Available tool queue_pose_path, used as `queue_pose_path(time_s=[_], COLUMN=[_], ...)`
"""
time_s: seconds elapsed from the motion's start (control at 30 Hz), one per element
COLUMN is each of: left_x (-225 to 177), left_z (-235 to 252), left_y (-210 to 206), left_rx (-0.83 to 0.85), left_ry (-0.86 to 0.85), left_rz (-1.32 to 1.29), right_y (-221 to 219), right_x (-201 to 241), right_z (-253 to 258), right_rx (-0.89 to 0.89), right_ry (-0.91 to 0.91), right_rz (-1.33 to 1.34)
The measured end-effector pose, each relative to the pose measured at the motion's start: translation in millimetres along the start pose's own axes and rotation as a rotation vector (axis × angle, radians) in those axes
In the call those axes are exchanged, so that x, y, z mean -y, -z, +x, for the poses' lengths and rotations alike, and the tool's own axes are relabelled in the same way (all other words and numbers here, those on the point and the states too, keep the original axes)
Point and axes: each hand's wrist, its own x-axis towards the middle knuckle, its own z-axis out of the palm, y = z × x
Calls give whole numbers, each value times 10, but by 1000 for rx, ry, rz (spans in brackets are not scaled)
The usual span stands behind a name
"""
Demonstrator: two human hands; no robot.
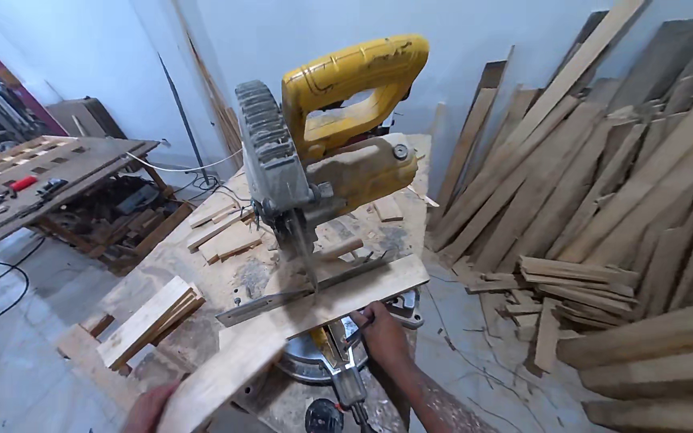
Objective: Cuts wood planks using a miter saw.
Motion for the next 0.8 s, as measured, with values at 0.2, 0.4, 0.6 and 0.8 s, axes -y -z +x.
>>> queue_pose_path(time_s=[0.2,0.4,0.6,0.8], left_x=[-188,-330,-143,-207], left_z=[940,836,871,936], left_y=[-881,-1187,-1288,-1322], left_rx=[-206,-394,-489,-564], left_ry=[127,480,459,515], left_rz=[198,-48,-317,-485], right_y=[12,89,-175,-216], right_x=[10,502,717,666], right_z=[-19,-501,-353,-264], right_rx=[21,155,161,142], right_ry=[-5,158,194,226], right_rz=[-53,-114,-249,-240])
